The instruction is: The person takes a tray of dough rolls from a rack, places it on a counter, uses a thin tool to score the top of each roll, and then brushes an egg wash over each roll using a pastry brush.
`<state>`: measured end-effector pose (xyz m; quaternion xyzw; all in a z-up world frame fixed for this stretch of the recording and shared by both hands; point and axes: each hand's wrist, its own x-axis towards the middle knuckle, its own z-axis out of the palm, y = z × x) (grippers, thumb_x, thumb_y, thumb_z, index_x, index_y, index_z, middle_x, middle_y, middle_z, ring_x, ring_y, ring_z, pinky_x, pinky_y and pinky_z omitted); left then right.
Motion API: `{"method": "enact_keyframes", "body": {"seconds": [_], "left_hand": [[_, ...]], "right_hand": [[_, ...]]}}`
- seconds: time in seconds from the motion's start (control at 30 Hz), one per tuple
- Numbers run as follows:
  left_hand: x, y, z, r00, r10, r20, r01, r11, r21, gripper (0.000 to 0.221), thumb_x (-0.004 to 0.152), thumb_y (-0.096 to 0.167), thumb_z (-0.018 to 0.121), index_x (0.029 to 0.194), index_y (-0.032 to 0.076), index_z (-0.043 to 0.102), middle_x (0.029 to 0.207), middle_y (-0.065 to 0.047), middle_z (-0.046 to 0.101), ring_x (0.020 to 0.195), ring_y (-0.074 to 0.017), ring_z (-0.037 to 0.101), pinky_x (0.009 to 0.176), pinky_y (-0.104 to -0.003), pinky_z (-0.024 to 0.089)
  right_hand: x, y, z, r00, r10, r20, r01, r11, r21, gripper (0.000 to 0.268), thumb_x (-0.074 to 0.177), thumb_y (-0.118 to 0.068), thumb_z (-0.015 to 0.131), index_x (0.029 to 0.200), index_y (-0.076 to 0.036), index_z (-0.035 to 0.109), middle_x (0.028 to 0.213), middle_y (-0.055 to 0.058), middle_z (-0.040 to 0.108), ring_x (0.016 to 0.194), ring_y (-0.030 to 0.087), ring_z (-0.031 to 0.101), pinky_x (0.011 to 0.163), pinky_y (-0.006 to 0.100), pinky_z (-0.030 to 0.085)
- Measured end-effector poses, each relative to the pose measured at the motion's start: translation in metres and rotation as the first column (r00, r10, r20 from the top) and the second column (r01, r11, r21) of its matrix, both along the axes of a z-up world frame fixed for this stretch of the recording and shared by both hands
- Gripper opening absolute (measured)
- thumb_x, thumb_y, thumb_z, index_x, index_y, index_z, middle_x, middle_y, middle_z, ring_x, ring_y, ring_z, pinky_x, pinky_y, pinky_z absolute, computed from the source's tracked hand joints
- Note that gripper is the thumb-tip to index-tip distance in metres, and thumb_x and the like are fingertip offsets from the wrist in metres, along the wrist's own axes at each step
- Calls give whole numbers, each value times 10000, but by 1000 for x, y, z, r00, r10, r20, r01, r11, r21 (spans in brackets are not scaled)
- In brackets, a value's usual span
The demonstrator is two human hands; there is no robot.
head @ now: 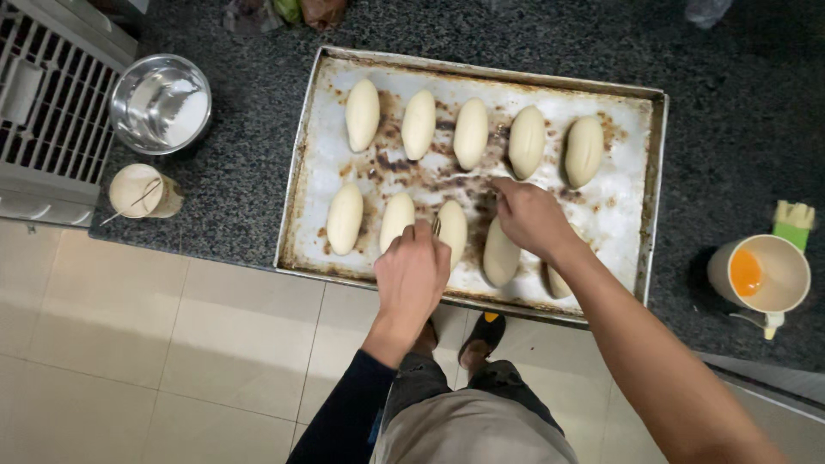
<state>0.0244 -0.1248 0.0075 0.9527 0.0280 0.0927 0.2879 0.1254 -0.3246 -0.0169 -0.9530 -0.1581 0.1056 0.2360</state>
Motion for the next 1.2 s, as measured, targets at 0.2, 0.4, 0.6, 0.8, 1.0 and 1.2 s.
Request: {"method": "enact_keyframes", "body": {"seconds": [0.2,0.4,0.6,0.8,1.0,1.2], "left_hand": [[24,-22,-21,1000,-23,2,23,997,72,138,879,159,640,900,24,654,750,-161,702,655,-340,698,558,-463,547],[37,-30,-37,999,-12,-45,19,987,157,127,857,159,659,855,31,654,707,-156,705,632,-328,711,550,-449,556],[38,-34,-38,995,-27,-92,42,986,163,155,849,171,676,864,18,656,722,-170,717,639,-339,719,561,-450,562],[-14,-28,-37,964,-61,-260,108,979,171,145,932,128,622,1011,11,654,805,-181,718,682,-313,741,592,-425,588],[-61,-31,-23,983,-22,-180,39,995,93,170,852,206,669,857,45,614,760,-163,687,721,-366,704,586,-486,556],[-33,-61,5,997,15,-79,-13,1000,28,124,902,161,625,869,44,605,797,-160,681,710,-368,693,594,-485,550]], "right_hand": [[-3,-6,-14,993,114,-31,-117,989,-91,439,839,-87,545,1264,-13,623,975,289,711,926,454,683,841,549,534],[-2,-5,-14,989,72,-132,-88,989,-117,394,935,-148,517,1301,-24,594,968,282,714,922,452,693,848,553,537],[-4,-5,-11,986,54,-160,-75,989,-125,439,916,-156,520,1337,-44,574,1034,276,707,961,449,684,861,549,533],[0,-9,-15,975,43,-220,-69,991,-111,450,937,-158,505,1372,-50,545,1108,272,695,1015,444,670,911,542,514],[-4,-26,-7,993,57,-105,-52,998,45,380,942,-130,540,1308,-45,600,1031,277,701,993,444,667,904,525,519],[-12,-72,10,1000,-4,-2,4,1000,17,267,935,-102,552,1170,-40,665,1013,250,713,955,441,672,869,521,527]]}}
